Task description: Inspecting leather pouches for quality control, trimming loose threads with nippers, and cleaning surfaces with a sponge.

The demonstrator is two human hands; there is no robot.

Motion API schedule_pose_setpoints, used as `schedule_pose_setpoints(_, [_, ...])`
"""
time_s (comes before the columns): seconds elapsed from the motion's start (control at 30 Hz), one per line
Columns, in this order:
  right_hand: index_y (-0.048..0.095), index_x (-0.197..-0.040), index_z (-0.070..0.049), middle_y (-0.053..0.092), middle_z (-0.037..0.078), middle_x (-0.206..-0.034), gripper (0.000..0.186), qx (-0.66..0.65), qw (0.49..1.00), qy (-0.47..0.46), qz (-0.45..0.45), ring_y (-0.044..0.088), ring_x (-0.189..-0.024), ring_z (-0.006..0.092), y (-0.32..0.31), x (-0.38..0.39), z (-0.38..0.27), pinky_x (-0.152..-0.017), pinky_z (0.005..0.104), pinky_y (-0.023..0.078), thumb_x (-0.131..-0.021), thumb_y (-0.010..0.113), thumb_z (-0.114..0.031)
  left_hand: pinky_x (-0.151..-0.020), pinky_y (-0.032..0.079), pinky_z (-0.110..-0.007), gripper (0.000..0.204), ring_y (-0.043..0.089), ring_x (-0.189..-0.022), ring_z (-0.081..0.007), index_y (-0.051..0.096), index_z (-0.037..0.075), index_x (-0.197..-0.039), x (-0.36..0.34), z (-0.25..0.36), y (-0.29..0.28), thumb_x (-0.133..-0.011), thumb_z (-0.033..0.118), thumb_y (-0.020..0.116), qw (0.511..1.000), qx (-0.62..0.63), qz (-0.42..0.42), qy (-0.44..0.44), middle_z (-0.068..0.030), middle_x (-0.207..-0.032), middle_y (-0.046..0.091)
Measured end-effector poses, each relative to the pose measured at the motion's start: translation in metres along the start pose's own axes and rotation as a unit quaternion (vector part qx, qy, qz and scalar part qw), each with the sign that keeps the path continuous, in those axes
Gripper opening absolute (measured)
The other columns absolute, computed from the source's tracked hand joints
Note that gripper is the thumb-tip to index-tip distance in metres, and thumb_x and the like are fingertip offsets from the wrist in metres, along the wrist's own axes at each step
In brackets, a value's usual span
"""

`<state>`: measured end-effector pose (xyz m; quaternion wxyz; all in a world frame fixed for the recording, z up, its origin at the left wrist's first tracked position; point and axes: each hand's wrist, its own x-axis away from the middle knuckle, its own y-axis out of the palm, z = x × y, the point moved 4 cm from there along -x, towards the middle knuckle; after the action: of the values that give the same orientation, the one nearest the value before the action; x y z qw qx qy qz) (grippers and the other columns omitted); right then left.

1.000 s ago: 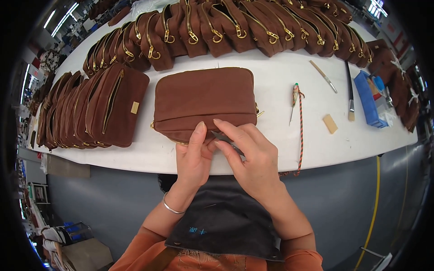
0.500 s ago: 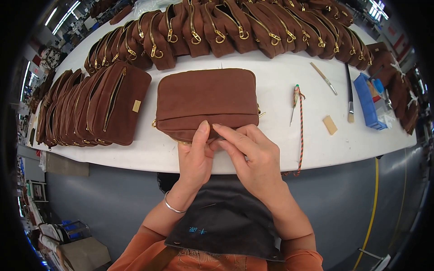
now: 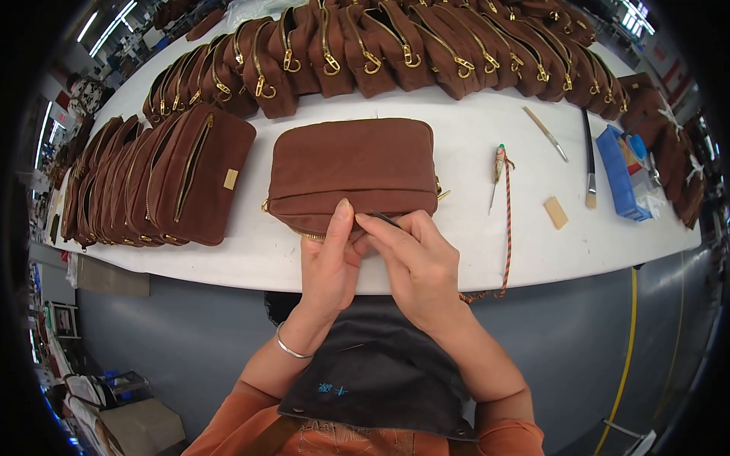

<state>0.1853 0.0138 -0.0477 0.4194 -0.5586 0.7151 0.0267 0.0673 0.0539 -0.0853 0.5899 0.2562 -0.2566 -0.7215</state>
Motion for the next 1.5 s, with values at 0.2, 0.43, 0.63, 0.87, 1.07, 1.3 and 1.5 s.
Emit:
schedule_pose_setpoints(0.2, [0.072,-0.117,-0.005,0.056,0.006,-0.081,0.031,-0.07,0.996,0.042,-0.031,0.054,-0.069,0.0157,-0.002,0.005,-0.003,-0.062,0.0273,0.046,-0.088,0.068,0.005,-0.088,0.057,-0.036,0.033,0.068,-0.104,-0.0228,0.052,0.001,-0.133,-0.003,0.002,0.004,-0.108,0.022,0.047,0.999,-0.007,-0.036,-0.016,-0.0119,-0.123,0.065])
schedule_pose_setpoints(0.43, [0.073,-0.117,-0.005,0.058,0.004,-0.081,0.031,-0.086,0.992,0.085,-0.019,0.051,-0.07,0.0123,-0.028,0.003,-0.006,-0.059,0.0242,0.04,-0.087,0.069,0.004,-0.094,0.057,-0.038,0.035,0.069,-0.105,-0.0268,0.052,0.001,-0.134,-0.003,0.002,0.004,-0.108,0.023,0.046,0.999,-0.006,-0.035,-0.028,-0.0137,-0.126,0.064])
schedule_pose_setpoints(0.63, [0.073,-0.116,-0.005,0.058,0.003,-0.082,0.03,-0.095,0.987,0.126,-0.029,0.051,-0.072,0.0109,-0.027,0.002,-0.005,-0.06,0.0236,0.04,-0.088,0.068,0.003,-0.095,0.058,-0.036,0.035,0.067,-0.109,-0.0232,0.053,-0.002,-0.132,-0.004,0.002,0.002,-0.107,0.022,0.049,0.999,0.028,-0.022,-0.021,-0.0136,-0.122,0.065])
schedule_pose_setpoints(0.87, [0.067,-0.122,0.002,0.056,-0.001,-0.087,0.029,-0.234,0.947,0.209,-0.061,0.045,-0.074,0.0051,-0.022,0.011,-0.005,-0.063,0.0197,0.035,-0.093,0.064,0.001,-0.091,0.058,-0.035,0.042,0.069,-0.107,-0.0249,0.053,-0.004,-0.132,-0.001,0.009,0.002,-0.107,0.03,0.047,0.998,0.01,-0.031,-0.045,-0.0147,-0.122,0.066])
schedule_pose_setpoints(1.07, [0.069,-0.123,-0.005,0.059,0.001,-0.086,0.031,-0.225,0.953,0.194,-0.063,0.049,-0.073,0.0066,-0.024,0.017,-0.009,-0.063,0.0211,0.04,-0.092,0.068,-0.001,-0.083,0.06,-0.033,0.043,0.069,-0.107,-0.0267,0.061,-0.005,-0.125,0.019,0.04,-0.014,-0.107,0.031,0.048,0.945,-0.204,-0.086,-0.242,-0.0164,-0.12,0.068])
schedule_pose_setpoints(1.3, [0.067,-0.129,-0.008,0.061,0.002,-0.087,0.04,-0.19,0.966,0.141,-0.106,0.05,-0.071,0.0066,-0.007,0.022,-0.024,-0.063,0.0219,0.042,-0.09,0.069,-0.001,-0.085,0.058,-0.032,0.039,0.069,-0.107,-0.0234,0.061,-0.003,-0.129,0.047,0.056,-0.028,-0.106,0.027,0.051,0.967,-0.177,-0.075,-0.164,-0.0164,-0.12,0.068])
schedule_pose_setpoints(1.5, [0.048,-0.146,-0.005,0.057,-0.003,-0.088,0.058,-0.36,0.863,0.258,-0.244,0.051,-0.077,0.0036,0.015,0.04,-0.027,-0.07,0.0202,0.043,-0.092,0.068,-0.001,-0.085,0.058,-0.031,0.036,0.069,-0.106,-0.0219,0.062,-0.003,-0.128,0.06,0.059,-0.038,-0.106,0.023,0.051,0.98,-0.131,-0.056,-0.139,-0.015,-0.119,0.068])
